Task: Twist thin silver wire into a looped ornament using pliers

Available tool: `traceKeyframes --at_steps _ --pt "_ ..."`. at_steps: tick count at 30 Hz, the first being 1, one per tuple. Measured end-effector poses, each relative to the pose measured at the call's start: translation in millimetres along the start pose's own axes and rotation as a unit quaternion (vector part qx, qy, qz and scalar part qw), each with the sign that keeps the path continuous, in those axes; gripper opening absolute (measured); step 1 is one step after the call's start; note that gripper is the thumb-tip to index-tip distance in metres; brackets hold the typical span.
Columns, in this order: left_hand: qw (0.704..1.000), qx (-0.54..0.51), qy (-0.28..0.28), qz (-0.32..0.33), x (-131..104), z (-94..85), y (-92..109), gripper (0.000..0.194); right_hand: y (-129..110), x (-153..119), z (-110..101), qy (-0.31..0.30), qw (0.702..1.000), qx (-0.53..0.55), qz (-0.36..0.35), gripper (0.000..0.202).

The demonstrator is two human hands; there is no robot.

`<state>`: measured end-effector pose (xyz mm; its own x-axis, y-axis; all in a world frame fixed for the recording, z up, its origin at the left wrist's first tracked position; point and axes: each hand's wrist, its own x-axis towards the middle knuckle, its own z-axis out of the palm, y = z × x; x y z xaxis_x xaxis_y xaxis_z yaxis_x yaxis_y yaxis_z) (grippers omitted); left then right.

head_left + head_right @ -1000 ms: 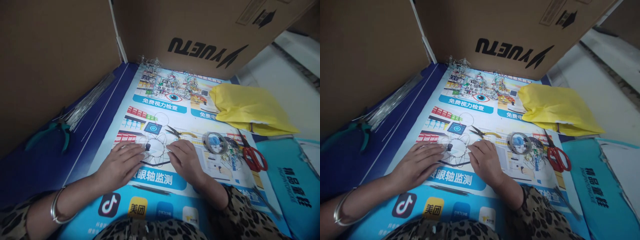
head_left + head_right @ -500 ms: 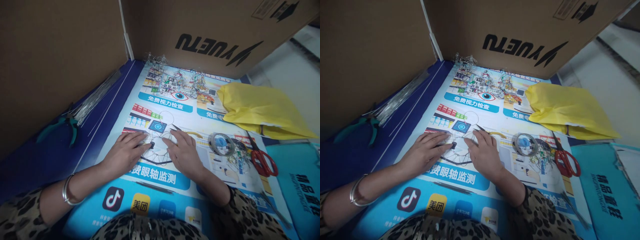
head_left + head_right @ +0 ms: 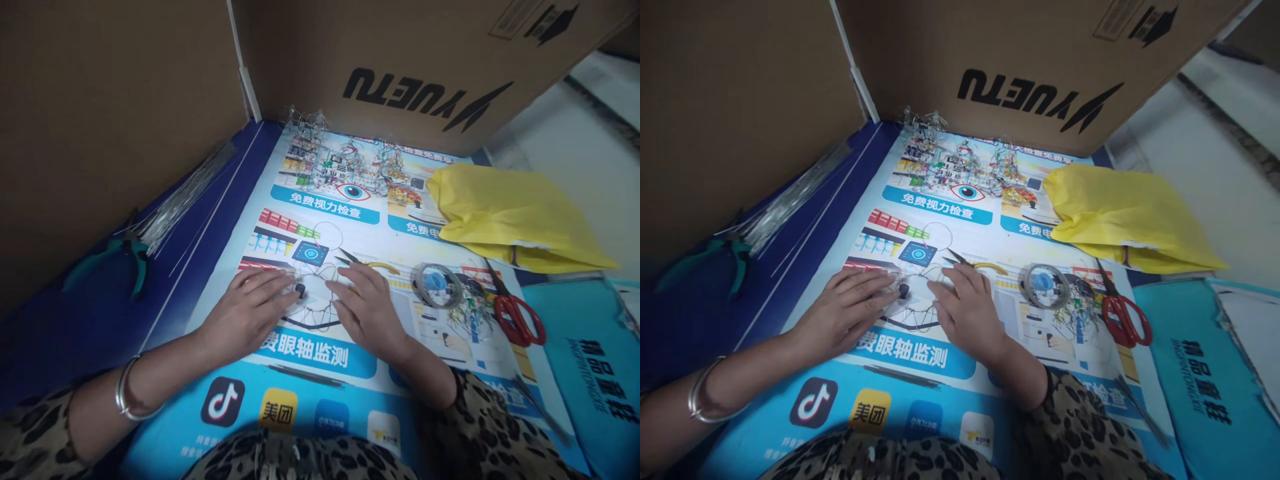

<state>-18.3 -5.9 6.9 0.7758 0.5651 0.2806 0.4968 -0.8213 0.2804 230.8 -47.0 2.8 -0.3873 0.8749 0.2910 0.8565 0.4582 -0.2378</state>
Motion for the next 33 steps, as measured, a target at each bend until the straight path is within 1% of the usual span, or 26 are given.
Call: traceKeyframes --at_steps 2,4,6,13,24,26,29,32,33 --pt "0.999 -0.017 -0.008 0.029 0.1 -1.4 3.6 0.037 0.3 -4.0 -1.6 -0.006 0.999 0.018 -0.048 0.029" --pt "0.998 -0.027 -0.023 0.053 0.0 -1.5 6.0 0.035 -0.3 -6.8 -2.8 -0.026 0.995 0.025 -0.09 0.027" --pt "0.997 -0.028 -0.035 0.062 -0.2 -0.5 6.5 0.031 -1.1 -8.0 -3.1 -0.041 0.993 0.024 -0.106 0.026" --pt "0.997 -0.024 -0.045 0.056 -0.3 1.7 3.1 0.029 -1.3 -7.7 -1.4 -0.045 0.994 0.024 -0.095 0.023" --pt "0.997 -0.041 -0.051 0.052 -1.0 -1.7 0.9 0.029 -0.1 -7.6 0.2 -0.049 0.993 0.053 -0.09 0.025" --pt "0.997 -0.037 -0.057 0.044 -1.0 -2.2 0.4 0.034 0.9 -6.6 0.5 -0.045 0.994 0.052 -0.088 0.029" --pt "0.997 -0.009 -0.071 0.019 -0.9 0.9 -1.1 0.047 1.5 -4.5 1.9 -0.046 0.997 0.018 -0.06 0.038" --pt "0.995 0.04 -0.091 -0.004 -1.8 8.1 -2.6 0.063 0.3 -3.6 4.0 -0.066 0.997 -0.029 -0.027 0.048" --pt "0.994 0.054 -0.099 -0.007 -2.3 10.5 -2.9 0.066 -0.3 -3.8 4.7 -0.074 0.996 -0.04 -0.021 0.05"
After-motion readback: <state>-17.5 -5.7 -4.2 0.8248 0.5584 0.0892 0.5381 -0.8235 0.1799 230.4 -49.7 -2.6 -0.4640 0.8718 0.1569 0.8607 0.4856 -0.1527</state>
